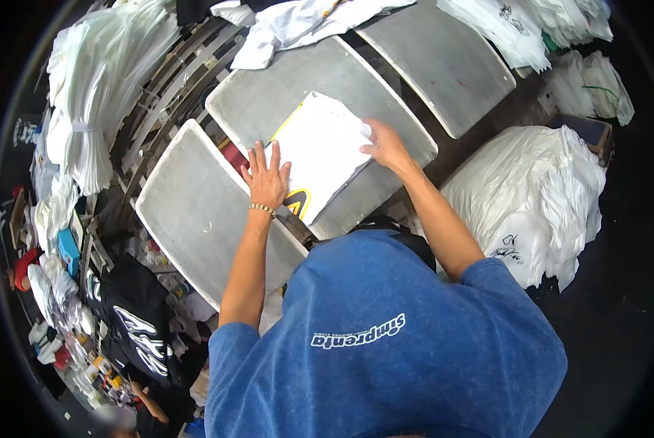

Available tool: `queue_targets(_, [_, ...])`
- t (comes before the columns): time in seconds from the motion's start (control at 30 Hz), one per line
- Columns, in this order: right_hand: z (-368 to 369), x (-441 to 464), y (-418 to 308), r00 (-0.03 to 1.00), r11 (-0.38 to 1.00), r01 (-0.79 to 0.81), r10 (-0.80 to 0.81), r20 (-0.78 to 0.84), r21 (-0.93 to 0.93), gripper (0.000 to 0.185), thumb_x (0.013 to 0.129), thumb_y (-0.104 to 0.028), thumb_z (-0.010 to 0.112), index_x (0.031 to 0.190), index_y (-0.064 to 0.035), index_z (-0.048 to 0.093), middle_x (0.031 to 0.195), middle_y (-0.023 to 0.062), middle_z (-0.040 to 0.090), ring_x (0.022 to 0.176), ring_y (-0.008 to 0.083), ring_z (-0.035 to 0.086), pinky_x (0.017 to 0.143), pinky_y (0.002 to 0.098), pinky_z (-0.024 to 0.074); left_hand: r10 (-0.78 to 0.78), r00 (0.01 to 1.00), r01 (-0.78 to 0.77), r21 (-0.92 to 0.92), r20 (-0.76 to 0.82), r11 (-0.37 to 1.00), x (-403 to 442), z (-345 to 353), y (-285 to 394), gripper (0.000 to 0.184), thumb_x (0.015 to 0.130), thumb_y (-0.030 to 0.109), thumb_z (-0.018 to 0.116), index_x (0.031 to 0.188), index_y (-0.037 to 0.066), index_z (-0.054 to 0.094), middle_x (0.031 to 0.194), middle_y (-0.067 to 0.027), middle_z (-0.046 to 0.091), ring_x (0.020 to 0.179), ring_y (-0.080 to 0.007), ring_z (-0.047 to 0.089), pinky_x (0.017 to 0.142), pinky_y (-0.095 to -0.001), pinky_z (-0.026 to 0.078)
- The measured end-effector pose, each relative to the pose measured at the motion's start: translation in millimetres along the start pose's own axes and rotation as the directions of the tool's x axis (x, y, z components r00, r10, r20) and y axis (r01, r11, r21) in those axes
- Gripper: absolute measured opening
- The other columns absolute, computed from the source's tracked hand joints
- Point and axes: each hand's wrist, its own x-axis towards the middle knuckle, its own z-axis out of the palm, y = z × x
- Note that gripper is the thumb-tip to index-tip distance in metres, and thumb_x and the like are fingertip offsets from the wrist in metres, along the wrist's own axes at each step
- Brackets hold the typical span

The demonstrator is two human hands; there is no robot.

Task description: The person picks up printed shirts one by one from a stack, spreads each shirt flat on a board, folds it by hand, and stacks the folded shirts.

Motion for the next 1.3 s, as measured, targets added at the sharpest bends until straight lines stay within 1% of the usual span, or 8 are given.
queue_targets(0.27, [14.5, -23.5, 5.9, 0.963, 0.945, -0.205, 0.148, -0.227, -0.253, 0.064, 0.069, -0.028, 0.083, 0.119, 0.0020, 0.057, 0.116, 0.0254, 0.060, 0.109, 0.0370, 0.058, 0.093, 0.0426, 0.0468, 0.160, 0.983, -0.182, -0.317, -0.095, 0.931, 112.1, -9.6, 27.3, 0.071, 0.076, 0.043, 0.076, 0.134, 0.010, 0.053, 0.128, -0.0201, 0.054, 0.117, -0.0387, 0.049, 0.095, -0.0527, 0.040])
queue_targets(0.37, [20.9, -19.5, 21.9, 0.937, 0.963, -0.194, 0.125, -0.326, -0.188, 0.070, 0.068, -0.042, 0.085, 0.112, 0.0059, 0.058, 0.099, 0.0231, 0.064, 0.092, 0.0355, 0.063, 0.082, 0.0420, 0.0501, 0.118, 0.981, -0.058, -0.350, 0.154, 0.935, 159.7, -9.8, 47.2, 0.069, 0.069, 0.042, 0.082, 0.124, 0.007, 0.060, 0.123, -0.0193, 0.059, 0.114, -0.0367, 0.052, 0.092, -0.0474, 0.044])
queue_targets(0.43, [17.9, -16.7, 20.6, 0.903, 0.922, -0.388, 0.382, -0.195, 0.008, 0.069, 0.066, -0.039, 0.088, 0.108, 0.0052, 0.057, 0.090, 0.0169, 0.066, 0.076, 0.0280, 0.064, 0.071, 0.0373, 0.0521, 0.206, 0.961, -0.128, -0.366, 0.184, 0.922, 183.3, 7.6, 41.5, 0.063, 0.063, 0.033, 0.088, 0.111, 0.001, 0.064, 0.095, -0.0126, 0.069, 0.084, -0.0255, 0.065, 0.076, -0.0366, 0.051])
queue_targets(0.67, [17.4, -21.5, 9.0, 0.918, 0.885, -0.336, 0.385, -0.098, 0.321, 0.049, 0.067, -0.022, 0.086, 0.103, 0.0000, 0.060, 0.086, 0.0103, 0.066, 0.079, 0.0175, 0.064, 0.070, 0.0309, 0.0508, 0.295, 0.913, 0.044, -0.786, 0.283, 0.617, 170.9, -19.3, 29.0, 0.037, 0.065, 0.011, 0.088, 0.094, 0.002, 0.067, 0.075, -0.0016, 0.064, 0.066, -0.0116, 0.057, 0.066, -0.0250, 0.048])
queue_targets(0.9, [-53.5, -19.5, -115.7, 0.971, 0.908, 0.187, -0.112, -0.212, 0.376, 0.036, 0.074, -0.003, 0.077, 0.107, 0.0009, 0.062, 0.090, 0.0044, 0.064, 0.079, 0.0118, 0.059, 0.068, 0.0268, 0.0471, 0.260, 0.953, 0.030, -0.898, 0.159, 0.439, 148.8, -177.1, 9.7, 0.030, 0.070, -0.001, 0.083, 0.095, 0.002, 0.068, 0.086, 0.0008, 0.068, 0.074, -0.0066, 0.059, 0.068, -0.0226, 0.049])
queue_targets(1.03, [-94.7, -17.5, -164.4, 0.804, 0.885, 0.460, -0.448, -0.390, -0.068, 0.027, 0.073, 0.001, 0.072, 0.100, -0.0035, 0.067, 0.092, 0.0084, 0.064, 0.083, 0.0219, 0.061, 0.074, 0.0321, 0.0487, 0.180, 0.971, -0.225, -0.840, -0.155, 0.494, 127.4, -212.3, 8.3, 0.029, 0.067, 0.002, 0.084, 0.093, 0.003, 0.069, 0.085, 0.0000, 0.069, 0.079, -0.0093, 0.060, 0.071, -0.0250, 0.047])
queue_targets(1.13, [-88.2, -18.4, -145.8, 0.689, 0.783, 0.548, -0.622, -0.373, -0.293, 0.027, 0.073, 0.002, 0.069, 0.098, -0.0057, 0.069, 0.092, 0.0105, 0.063, 0.091, 0.0307, 0.060, 0.080, 0.0376, 0.0485, 0.127, 0.916, -0.384, -0.740, -0.381, 0.552, 106.7, -169.0, 0.5, 0.031, 0.064, 0.005, 0.085, 0.090, 0.009, 0.071, 0.100, -0.0017, 0.067, 0.088, -0.0120, 0.060, 0.070, -0.0271, 0.044])
queue_targets(1.3, [-26.0, -45.2, -33.5, 0.767, 0.745, 0.518, -0.622, -0.158, -0.420, 0.032, 0.073, 0.005, 0.066, 0.103, -0.0062, 0.067, 0.093, 0.0104, 0.061, 0.097, 0.0327, 0.057, 0.087, 0.0387, 0.0464, 0.030, 0.997, -0.071, -0.667, -0.073, 0.742, 44.0, -10.0, -48.6, 0.023, 0.073, 0.002, 0.075, 0.095, 0.010, 0.072, 0.096, -0.0054, 0.068, 0.087, -0.0169, 0.064, 0.076, -0.0320, 0.052])
